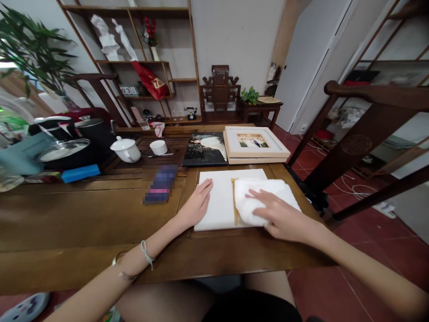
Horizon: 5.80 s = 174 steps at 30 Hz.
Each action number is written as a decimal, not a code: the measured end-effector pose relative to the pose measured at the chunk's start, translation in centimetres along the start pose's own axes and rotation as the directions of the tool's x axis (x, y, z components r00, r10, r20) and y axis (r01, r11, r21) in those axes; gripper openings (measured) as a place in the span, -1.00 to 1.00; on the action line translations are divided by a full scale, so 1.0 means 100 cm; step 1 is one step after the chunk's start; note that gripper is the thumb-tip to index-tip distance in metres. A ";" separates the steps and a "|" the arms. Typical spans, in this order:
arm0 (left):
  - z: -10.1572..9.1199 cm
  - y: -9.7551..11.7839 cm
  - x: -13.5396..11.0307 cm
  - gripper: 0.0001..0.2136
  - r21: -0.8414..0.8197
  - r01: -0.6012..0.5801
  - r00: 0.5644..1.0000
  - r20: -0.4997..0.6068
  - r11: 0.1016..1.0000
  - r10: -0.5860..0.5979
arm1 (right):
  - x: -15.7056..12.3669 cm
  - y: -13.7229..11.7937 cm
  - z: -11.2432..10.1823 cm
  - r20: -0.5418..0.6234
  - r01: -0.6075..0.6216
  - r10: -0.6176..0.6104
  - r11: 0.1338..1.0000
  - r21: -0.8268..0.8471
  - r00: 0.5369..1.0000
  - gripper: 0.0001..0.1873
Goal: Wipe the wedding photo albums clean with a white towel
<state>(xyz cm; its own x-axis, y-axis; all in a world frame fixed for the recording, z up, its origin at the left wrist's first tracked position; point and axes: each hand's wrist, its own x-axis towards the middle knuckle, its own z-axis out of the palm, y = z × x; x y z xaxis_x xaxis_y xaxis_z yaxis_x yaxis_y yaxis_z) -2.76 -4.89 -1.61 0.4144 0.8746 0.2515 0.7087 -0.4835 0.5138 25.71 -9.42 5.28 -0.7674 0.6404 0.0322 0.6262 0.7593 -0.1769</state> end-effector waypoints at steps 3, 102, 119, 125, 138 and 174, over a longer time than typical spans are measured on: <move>0.001 0.000 0.000 -0.55 -0.012 -0.007 1.000 -0.015 1.000 0.007 | -0.025 -0.022 -0.013 0.104 0.017 -0.023 0.998 0.058 0.994 -0.58; 0.001 -0.005 0.000 -0.56 0.002 -0.023 1.000 -0.001 1.000 0.023 | 0.077 -0.021 0.010 0.032 0.063 -0.056 0.955 -0.289 0.998 -0.56; 0.001 -0.011 -0.001 -0.53 -0.045 -0.057 0.998 0.030 0.997 0.058 | 0.095 -0.048 0.013 0.030 -0.041 0.054 0.945 -0.325 0.998 -0.58; 0.003 -0.011 -0.001 -0.56 -0.040 -0.049 0.999 -0.013 0.998 0.049 | 0.062 -0.104 0.023 0.077 0.126 -0.104 0.910 -0.395 0.992 -0.63; -0.002 0.001 0.001 -0.58 -0.049 -0.069 0.997 -0.018 0.996 0.069 | 0.103 -0.008 -0.024 0.082 0.035 -0.028 0.996 -0.086 0.996 -0.69; 0.003 -0.003 -0.001 -0.56 -0.014 -0.024 0.999 -0.034 1.000 0.024 | 0.016 0.073 -0.014 0.002 -0.209 0.209 0.978 0.003 0.978 -0.55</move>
<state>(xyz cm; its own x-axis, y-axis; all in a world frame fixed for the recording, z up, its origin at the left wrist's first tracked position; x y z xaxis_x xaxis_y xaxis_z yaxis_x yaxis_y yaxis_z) -2.82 -4.84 -2.08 0.4118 0.8635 0.2912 0.6905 -0.5042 0.5187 29.29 -2.71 5.46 -0.6196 0.7849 -0.0077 0.7725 0.6080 -0.1830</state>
